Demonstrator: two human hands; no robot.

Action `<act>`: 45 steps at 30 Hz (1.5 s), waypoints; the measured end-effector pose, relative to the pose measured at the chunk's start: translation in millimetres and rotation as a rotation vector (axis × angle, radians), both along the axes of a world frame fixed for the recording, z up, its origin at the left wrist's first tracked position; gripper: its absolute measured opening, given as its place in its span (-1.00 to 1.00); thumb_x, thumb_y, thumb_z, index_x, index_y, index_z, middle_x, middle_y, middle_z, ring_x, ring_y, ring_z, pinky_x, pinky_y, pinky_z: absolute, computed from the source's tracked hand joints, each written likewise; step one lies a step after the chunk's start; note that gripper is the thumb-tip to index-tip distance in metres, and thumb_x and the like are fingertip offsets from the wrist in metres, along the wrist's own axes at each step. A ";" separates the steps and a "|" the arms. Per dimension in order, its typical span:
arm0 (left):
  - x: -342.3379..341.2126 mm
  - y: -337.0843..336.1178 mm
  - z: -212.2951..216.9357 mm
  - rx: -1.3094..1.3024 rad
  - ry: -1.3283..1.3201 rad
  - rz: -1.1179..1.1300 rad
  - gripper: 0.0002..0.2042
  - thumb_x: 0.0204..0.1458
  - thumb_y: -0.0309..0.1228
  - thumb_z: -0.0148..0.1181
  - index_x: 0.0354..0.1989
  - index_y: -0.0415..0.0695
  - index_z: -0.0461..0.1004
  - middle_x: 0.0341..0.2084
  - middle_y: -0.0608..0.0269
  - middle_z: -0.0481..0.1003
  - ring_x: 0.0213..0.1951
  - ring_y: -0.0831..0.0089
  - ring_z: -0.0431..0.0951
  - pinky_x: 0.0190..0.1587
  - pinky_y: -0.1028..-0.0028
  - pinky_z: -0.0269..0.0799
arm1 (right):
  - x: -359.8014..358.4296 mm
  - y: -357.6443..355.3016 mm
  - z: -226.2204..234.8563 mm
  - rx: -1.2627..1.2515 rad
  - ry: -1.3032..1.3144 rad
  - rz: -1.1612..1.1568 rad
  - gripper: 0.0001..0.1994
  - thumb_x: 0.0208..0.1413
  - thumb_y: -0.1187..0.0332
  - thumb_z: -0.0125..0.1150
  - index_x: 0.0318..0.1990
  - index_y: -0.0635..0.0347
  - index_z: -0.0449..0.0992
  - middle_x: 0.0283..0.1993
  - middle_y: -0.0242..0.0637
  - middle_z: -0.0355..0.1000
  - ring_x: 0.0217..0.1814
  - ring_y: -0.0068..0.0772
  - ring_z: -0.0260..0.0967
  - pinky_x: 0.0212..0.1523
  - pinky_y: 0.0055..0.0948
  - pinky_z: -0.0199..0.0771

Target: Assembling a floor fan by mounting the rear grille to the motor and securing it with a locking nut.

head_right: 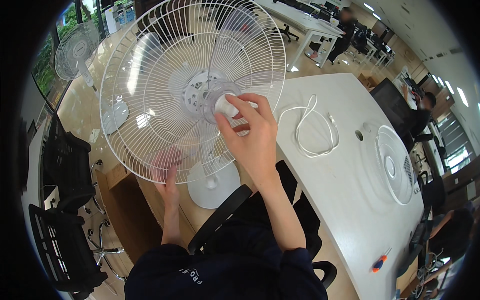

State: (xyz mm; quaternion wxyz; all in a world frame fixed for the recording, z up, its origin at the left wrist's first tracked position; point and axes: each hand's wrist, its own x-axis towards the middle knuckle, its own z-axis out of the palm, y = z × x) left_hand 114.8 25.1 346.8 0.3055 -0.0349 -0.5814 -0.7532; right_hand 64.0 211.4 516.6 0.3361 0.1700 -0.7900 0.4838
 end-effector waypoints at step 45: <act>-0.7 -2.2 -10.9 0.000 -0.015 -0.005 -0.55 0.17 -0.59 0.02 0.24 -0.28 0.17 0.10 0.03 0.37 0.10 0.28 0.42 0.12 0.28 0.38 | -9.5 8.6 -12.7 -0.024 0.118 0.088 -0.74 -0.03 0.49 0.34 -0.13 0.25 0.55 -0.14 -0.19 0.43 -0.16 -0.30 0.46 -0.22 -0.45 0.50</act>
